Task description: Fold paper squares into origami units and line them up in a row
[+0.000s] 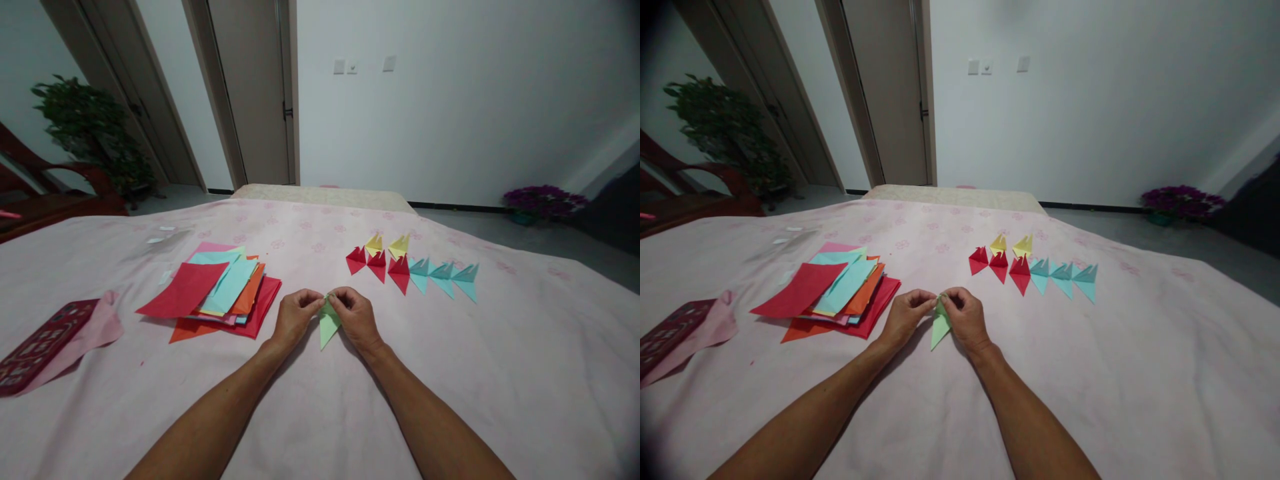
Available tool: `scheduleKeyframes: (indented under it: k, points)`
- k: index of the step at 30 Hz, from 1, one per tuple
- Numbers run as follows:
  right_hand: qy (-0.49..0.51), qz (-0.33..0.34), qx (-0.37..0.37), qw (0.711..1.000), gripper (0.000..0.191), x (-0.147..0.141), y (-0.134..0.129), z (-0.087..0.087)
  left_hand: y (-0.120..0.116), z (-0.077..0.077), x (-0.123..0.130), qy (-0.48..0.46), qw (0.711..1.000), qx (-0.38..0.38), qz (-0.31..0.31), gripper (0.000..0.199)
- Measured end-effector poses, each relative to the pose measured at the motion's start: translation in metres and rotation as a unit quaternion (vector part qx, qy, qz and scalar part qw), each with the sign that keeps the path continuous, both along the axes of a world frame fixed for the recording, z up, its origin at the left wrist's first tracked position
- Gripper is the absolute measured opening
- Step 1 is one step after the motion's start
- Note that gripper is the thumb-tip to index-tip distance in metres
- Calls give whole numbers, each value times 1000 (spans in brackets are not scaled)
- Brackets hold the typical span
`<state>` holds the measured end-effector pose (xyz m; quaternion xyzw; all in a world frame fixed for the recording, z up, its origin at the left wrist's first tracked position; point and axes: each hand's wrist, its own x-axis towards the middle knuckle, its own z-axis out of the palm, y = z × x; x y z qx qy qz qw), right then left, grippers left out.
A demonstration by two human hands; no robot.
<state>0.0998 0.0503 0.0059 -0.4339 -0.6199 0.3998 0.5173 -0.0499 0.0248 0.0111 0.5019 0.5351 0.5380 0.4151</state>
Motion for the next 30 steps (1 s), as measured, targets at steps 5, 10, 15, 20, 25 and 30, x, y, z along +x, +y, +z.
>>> scheduleKeyframes:
  k: [5, 10, 15, 20, 25, 30]
  points:
    - [-3, 9, 0, 1000, 17, 1, 1, 0, -2, 2, 2, 2, 1000, 21, 6, 16]
    - [-14, 9, 9, 1000, 16, 1, 0, 2, -4, 4, 4, 19, 999, 40, 5, 15]
    - [-27, 13, 18, 999, 14, 0, -1, 2, -5, 6, 2, 81, 994, 67, 15, 15]
    - [-19, 29, 5, 999, 15, 1, -1, 3, -6, 5, 0, 134, 986, 91, 27, 13]
    - [-36, 27, 9, 999, 15, 1, -1, 4, -9, 5, 0, 157, 981, 114, 20, 12]
    - [-57, 20, 31, 998, 12, 1, 0, 3, -12, 9, 3, 181, 976, 119, 22, 12]
